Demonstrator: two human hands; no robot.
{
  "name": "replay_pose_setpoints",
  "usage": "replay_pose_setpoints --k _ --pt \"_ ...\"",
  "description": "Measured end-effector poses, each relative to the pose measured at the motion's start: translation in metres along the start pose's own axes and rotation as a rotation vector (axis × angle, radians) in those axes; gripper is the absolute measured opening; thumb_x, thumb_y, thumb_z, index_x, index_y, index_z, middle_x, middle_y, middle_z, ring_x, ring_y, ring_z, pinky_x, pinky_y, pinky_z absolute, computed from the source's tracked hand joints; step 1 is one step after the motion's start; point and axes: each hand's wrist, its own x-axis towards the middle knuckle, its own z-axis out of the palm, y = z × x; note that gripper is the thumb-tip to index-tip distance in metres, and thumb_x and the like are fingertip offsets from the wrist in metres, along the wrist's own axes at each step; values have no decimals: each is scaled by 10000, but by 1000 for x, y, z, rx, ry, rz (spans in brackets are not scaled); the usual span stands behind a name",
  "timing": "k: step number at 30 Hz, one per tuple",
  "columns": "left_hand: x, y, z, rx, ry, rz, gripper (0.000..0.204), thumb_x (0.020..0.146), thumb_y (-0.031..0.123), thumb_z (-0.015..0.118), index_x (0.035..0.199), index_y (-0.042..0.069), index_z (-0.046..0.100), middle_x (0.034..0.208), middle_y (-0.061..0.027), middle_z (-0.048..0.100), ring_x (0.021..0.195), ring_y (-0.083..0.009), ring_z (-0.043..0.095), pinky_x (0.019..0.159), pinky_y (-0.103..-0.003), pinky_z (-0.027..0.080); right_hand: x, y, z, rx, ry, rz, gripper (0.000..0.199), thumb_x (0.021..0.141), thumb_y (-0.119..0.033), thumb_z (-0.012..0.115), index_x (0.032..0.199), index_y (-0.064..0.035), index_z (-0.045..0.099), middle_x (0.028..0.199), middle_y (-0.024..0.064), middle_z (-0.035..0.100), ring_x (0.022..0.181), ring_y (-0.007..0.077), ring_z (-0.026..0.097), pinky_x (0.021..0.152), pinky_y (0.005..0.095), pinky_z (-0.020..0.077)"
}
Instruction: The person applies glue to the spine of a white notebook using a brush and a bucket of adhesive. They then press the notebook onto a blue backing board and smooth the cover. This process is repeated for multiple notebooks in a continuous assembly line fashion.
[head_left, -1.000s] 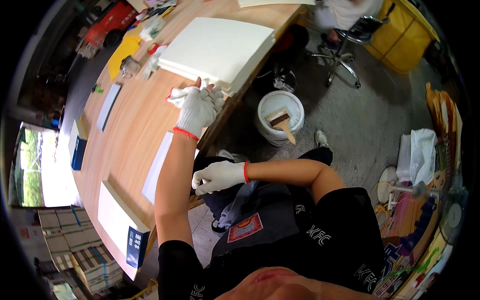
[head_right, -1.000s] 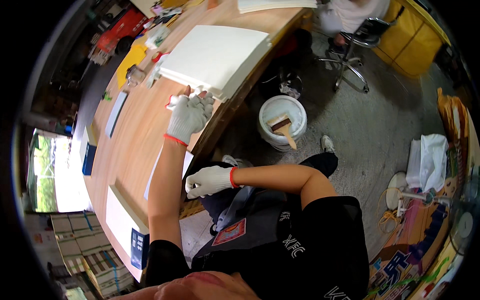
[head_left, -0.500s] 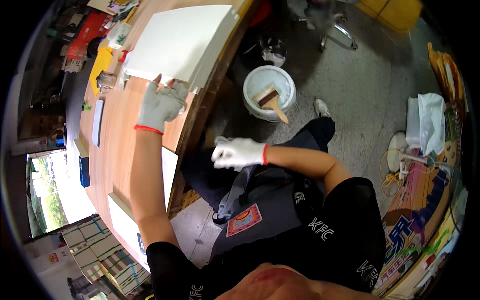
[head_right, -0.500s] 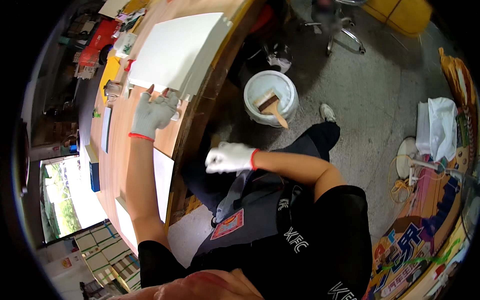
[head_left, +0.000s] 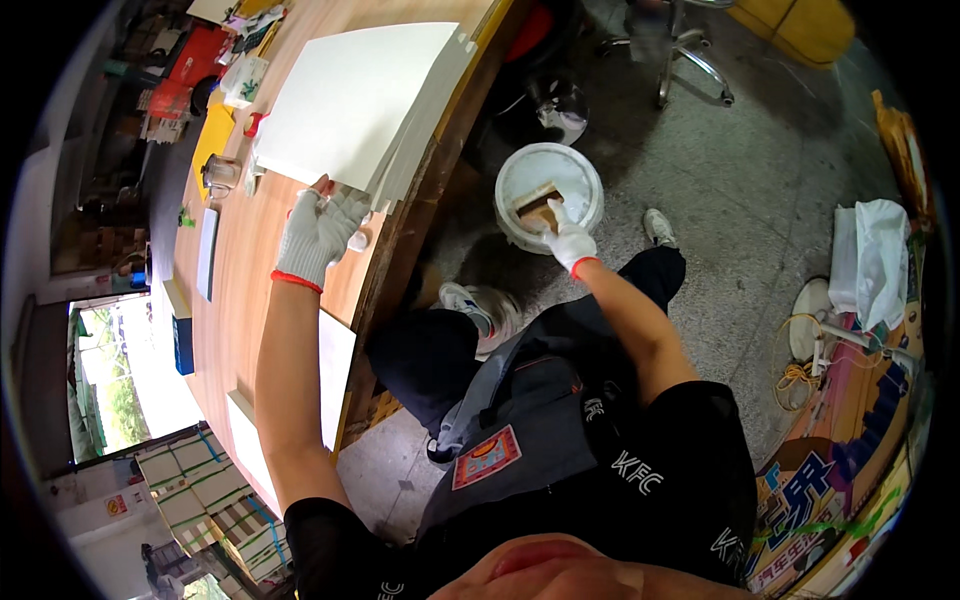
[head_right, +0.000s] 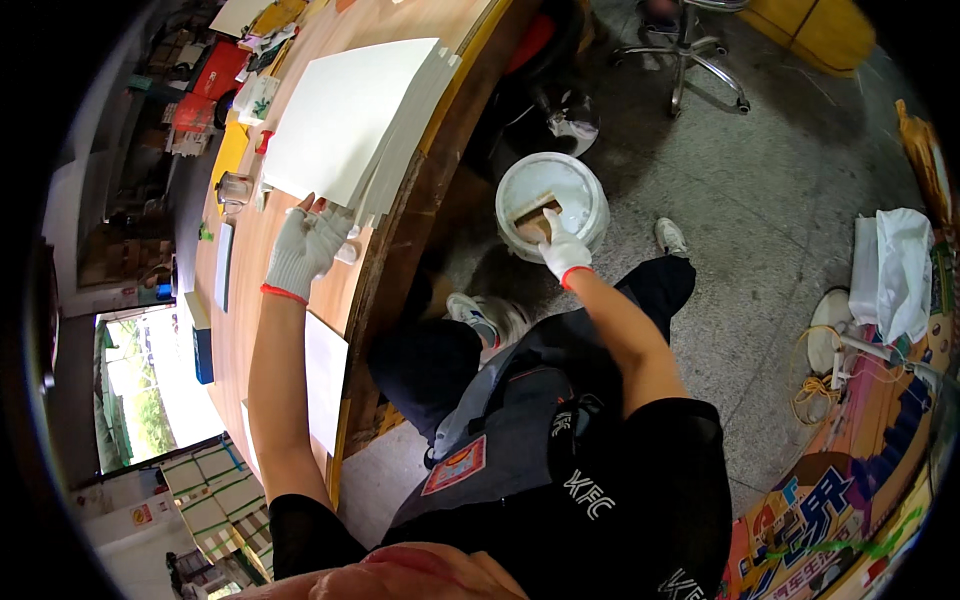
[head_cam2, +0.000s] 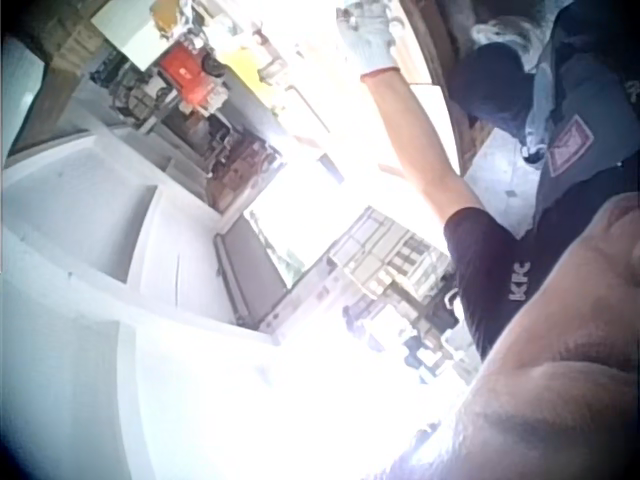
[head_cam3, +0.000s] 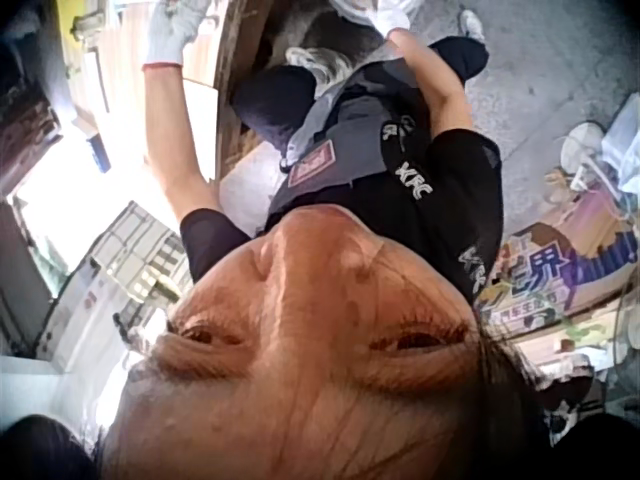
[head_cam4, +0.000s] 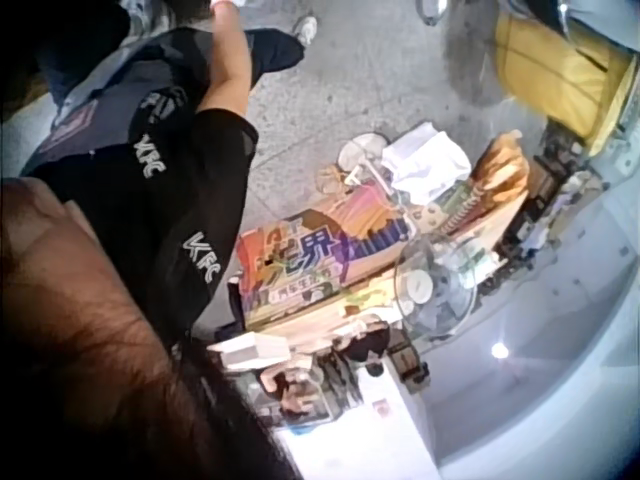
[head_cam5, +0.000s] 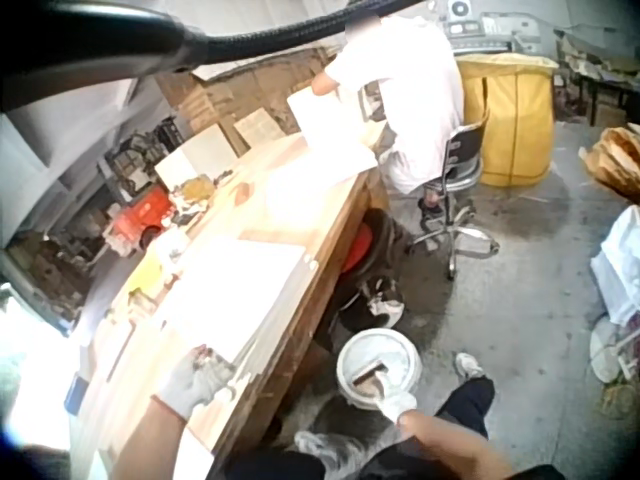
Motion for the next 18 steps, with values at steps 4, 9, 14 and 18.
replay_pose_setpoints --k 4,9,14,18 --pt "13 3 -15 -43 -102 -39 367 1023 213 361 1339 29 390 1308 -198 524 1191 -426 551 942 -577 523 -8 -38 -69 431 334 -430 489 888 -159 625 1361 -76 534 1383 144 549 1292 267 514 1083 349 386" --pt "17 2 -23 -25 -164 -35 394 1032 230 332 1363 21 375 1308 -201 526 1138 -413 589 859 -554 561 -2 -122 -202 381 491 -753 477 889 -306 654 1344 -204 551 1207 127 658 1105 268 638 957 350 471" --pt "0 -3 7 22 -59 16 336 1029 159 316 1249 -41 475 1292 -217 558 1230 -392 546 1034 -509 490 18 -168 -246 -75 503 -721 454 892 -380 625 1330 -291 543 1152 136 667 1034 350 642 883 419 508" --pt "0 -4 4 -21 -2 5 323 1030 157 339 1240 -39 486 1277 -207 575 1224 -383 553 1023 -508 494 16 -164 -266 -214 439 -834 439 890 -354 618 1321 -298 552 1164 108 668 1043 331 643 890 420 512"
